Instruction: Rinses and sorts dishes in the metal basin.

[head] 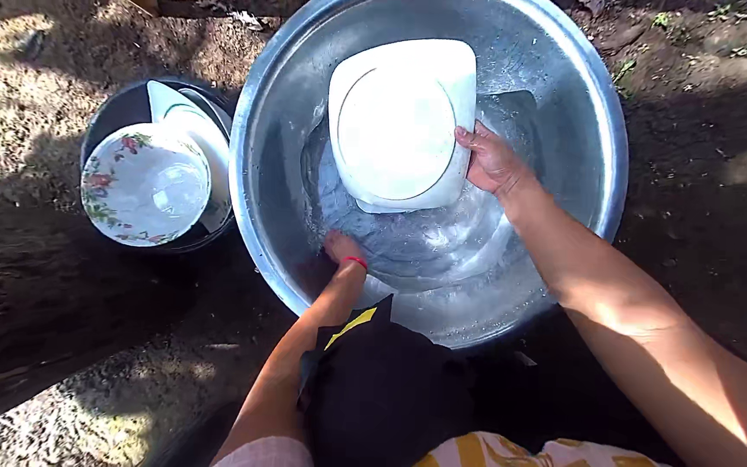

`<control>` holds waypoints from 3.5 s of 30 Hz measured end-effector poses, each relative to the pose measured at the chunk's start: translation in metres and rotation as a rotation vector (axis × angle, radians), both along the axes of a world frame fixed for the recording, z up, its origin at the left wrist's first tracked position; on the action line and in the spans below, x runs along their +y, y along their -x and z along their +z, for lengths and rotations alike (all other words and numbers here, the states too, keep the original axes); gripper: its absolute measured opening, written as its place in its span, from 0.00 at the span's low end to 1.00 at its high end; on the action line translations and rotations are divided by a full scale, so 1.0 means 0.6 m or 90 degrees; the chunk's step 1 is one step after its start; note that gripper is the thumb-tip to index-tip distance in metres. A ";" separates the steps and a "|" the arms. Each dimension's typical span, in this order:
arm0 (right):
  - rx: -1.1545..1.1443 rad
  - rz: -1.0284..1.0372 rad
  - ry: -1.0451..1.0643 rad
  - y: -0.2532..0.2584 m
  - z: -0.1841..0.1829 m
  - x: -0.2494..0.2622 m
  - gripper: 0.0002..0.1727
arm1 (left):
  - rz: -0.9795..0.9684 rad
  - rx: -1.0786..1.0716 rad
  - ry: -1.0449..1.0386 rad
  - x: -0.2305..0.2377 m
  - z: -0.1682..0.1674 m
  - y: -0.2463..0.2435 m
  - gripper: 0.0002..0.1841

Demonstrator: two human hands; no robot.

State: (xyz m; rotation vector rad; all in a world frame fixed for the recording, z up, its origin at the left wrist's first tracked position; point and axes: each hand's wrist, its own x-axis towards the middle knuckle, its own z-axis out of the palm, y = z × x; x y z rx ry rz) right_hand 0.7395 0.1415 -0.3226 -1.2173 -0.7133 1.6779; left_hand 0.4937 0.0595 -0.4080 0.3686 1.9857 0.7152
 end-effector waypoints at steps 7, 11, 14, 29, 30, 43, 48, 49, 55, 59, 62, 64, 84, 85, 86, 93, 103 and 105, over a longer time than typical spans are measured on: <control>0.022 0.045 0.015 -0.024 -0.018 0.018 0.18 | -0.153 -0.630 0.023 0.045 0.124 -0.098 0.22; -0.033 0.143 0.031 -0.049 0.019 0.013 0.14 | -0.630 -0.229 -0.321 0.149 0.243 -0.075 0.24; -0.039 0.193 0.061 -0.061 0.081 0.005 0.13 | -0.565 -0.016 -0.420 0.191 0.307 -0.036 0.21; -0.427 0.482 -0.124 0.128 0.509 -0.157 0.35 | -0.268 -0.122 -0.021 -0.011 0.647 -0.091 0.31; -0.443 0.523 -0.102 0.121 0.529 -0.159 0.36 | -0.285 -0.083 -0.026 -0.007 0.662 -0.090 0.28; -0.749 0.706 -0.120 0.049 0.644 -0.136 0.26 | -0.592 0.109 -0.153 0.102 0.930 0.144 0.20; -0.744 0.772 -0.117 0.143 0.660 -0.084 0.26 | -0.305 0.234 -0.322 0.029 1.073 0.457 0.18; -0.742 0.790 -0.100 0.173 0.665 -0.071 0.26 | -0.256 0.297 -0.341 0.006 1.114 0.520 0.18; -0.751 0.852 -0.104 0.368 0.709 0.001 0.26 | -0.052 0.745 -0.248 -0.123 1.249 0.805 0.24; -0.766 0.901 -0.130 0.472 0.737 0.029 0.26 | 0.026 0.702 -0.142 -0.162 1.148 0.923 0.28; -0.783 0.942 -0.121 0.514 0.741 0.035 0.26 | 0.002 0.648 -0.123 -0.169 1.019 0.950 0.25; -0.777 0.953 -0.122 0.519 0.738 0.030 0.26 | -0.020 0.600 -0.111 -0.168 0.932 0.950 0.22; -0.748 0.922 0.032 0.459 0.671 -0.021 0.26 | -0.040 0.598 -0.355 -0.203 0.751 0.865 0.50; -0.746 0.907 0.062 0.436 0.668 -0.031 0.26 | -0.029 0.636 -0.412 -0.183 0.760 0.820 0.49; -0.749 0.895 0.091 0.407 0.664 -0.043 0.25 | -0.036 0.634 -0.449 -0.162 0.766 0.767 0.46; -0.726 0.788 0.192 0.193 0.560 -0.112 0.24 | -0.295 0.255 -0.503 -0.037 0.639 0.382 0.34; -0.664 0.557 0.297 -0.067 0.340 -0.076 0.24 | -0.549 0.078 0.086 0.079 0.392 0.134 0.36; -0.671 0.532 0.289 -0.096 0.304 -0.075 0.24 | -0.589 0.121 0.135 0.083 0.355 0.103 0.36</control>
